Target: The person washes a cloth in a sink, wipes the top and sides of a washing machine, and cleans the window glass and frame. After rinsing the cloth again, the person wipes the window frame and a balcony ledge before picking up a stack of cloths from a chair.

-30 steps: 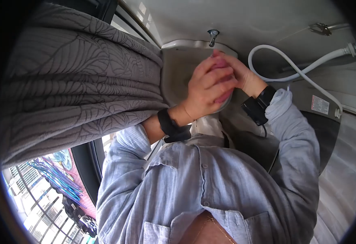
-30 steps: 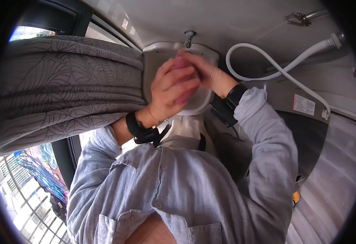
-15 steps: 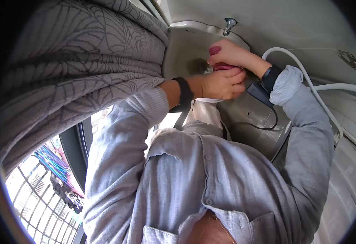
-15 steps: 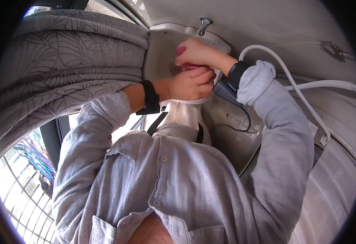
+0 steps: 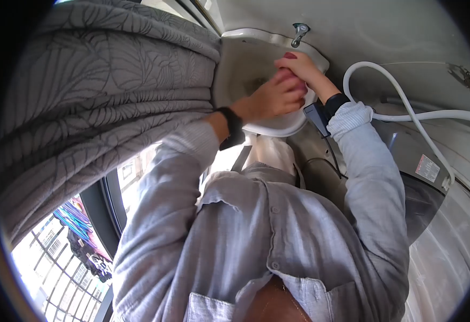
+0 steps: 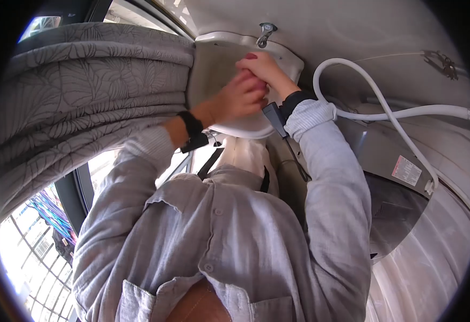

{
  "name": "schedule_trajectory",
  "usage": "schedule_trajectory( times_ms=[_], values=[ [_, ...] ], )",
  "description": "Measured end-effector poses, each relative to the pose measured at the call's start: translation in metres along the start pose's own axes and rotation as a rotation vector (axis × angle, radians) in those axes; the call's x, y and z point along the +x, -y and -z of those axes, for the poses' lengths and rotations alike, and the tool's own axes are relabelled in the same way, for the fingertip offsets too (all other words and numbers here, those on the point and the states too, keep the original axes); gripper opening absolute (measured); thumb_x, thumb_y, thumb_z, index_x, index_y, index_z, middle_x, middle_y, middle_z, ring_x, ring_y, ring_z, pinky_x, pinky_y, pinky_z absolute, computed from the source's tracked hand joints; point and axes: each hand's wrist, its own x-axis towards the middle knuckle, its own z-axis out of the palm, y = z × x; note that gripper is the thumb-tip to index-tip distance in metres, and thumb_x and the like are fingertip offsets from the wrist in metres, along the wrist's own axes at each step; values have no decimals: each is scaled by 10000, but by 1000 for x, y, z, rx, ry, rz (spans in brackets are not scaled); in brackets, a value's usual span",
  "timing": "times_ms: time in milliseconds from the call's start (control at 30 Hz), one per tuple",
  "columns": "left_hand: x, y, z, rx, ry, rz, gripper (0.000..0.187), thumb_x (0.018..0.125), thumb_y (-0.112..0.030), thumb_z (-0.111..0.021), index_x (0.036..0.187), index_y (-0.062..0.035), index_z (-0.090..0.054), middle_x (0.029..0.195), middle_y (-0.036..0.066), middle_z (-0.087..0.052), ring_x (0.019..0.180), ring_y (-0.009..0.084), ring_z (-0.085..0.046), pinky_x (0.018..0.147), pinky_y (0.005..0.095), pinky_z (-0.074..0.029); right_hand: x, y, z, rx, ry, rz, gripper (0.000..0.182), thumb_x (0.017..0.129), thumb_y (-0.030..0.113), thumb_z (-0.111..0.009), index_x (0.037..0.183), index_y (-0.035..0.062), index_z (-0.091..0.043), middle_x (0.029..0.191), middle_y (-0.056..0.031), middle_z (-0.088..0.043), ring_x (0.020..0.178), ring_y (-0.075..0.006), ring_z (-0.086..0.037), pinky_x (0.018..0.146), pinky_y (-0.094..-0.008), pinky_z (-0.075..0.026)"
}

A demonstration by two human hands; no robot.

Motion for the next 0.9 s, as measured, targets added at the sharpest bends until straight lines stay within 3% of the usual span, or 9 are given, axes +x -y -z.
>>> schedule_trajectory(
  times_ms=[67,133,167,267,367,467,567,667,900],
  values=[
    [8,-8,7,-66,-247,365,291,703,-148,-641,984,-84,-600,1043,76,-550,1062,296,-499,923,390,-419,-1,-7,6,265,-78,-69,295,781,344,-667,882,67,-655,840,-45,-640,777,-129,-598,640,-293,-475],
    [-3,1,-18,-389,-490,982,297,783,-156,-643,1050,-40,-584,1122,129,-546,1048,292,-519,887,375,-433,3,-8,13,399,-177,-123,402,768,395,-686,983,59,-634,870,-59,-641,789,-133,-597,656,-288,-480],
    [-5,11,-26,-637,-654,1253,286,812,-172,-627,1050,-21,-586,1119,146,-557,1028,283,-536,876,369,-434,-11,12,16,176,-292,-148,588,747,472,-697,1108,28,-564,919,-76,-636,828,-139,-599,705,-303,-489],
    [-5,28,-31,-734,-667,1635,304,840,-226,-608,1025,15,-600,1053,171,-602,963,263,-581,851,361,-442,20,3,22,-106,-738,105,581,727,383,-717,1080,-43,-539,923,-165,-655,845,-284,-641,749,-372,-494],
    [-22,47,-73,-763,-738,1723,321,843,-240,-597,1006,35,-622,989,181,-641,924,274,-618,823,360,-467,33,18,30,-477,-589,58,529,749,303,-681,1084,-62,-494,958,-245,-638,925,-384,-618,808,-424,-480],
    [-28,61,-101,-802,-716,1716,339,829,-254,-616,1004,36,-638,981,189,-657,914,283,-639,789,353,-490,38,27,32,-570,-582,21,390,758,200,-623,1027,-60,-513,987,-268,-622,961,-416,-591,834,-455,-469],
    [-14,73,-120,-849,-630,1665,341,823,-259,-625,981,42,-645,946,192,-666,886,293,-651,772,351,-501,37,21,45,-643,-484,84,313,762,137,-575,1019,-37,-533,986,-258,-623,961,-420,-587,842,-467,-467],
    [-1,85,-144,-664,-575,1613,349,804,-261,-637,970,46,-646,903,208,-667,846,304,-655,761,349,-501,35,18,52,-662,-447,123,266,778,128,-557,1008,-4,-554,995,-248,-621,962,-417,-584,839,-472,-466],
    [-6,101,-190,-575,-409,1736,381,759,-351,-631,961,-30,-664,967,250,-607,898,382,-602,806,413,-479,34,19,57,-661,-397,127,238,800,109,-517,1013,11,-558,993,-230,-625,962,-411,-581,831,-472,-464]
  ],
)
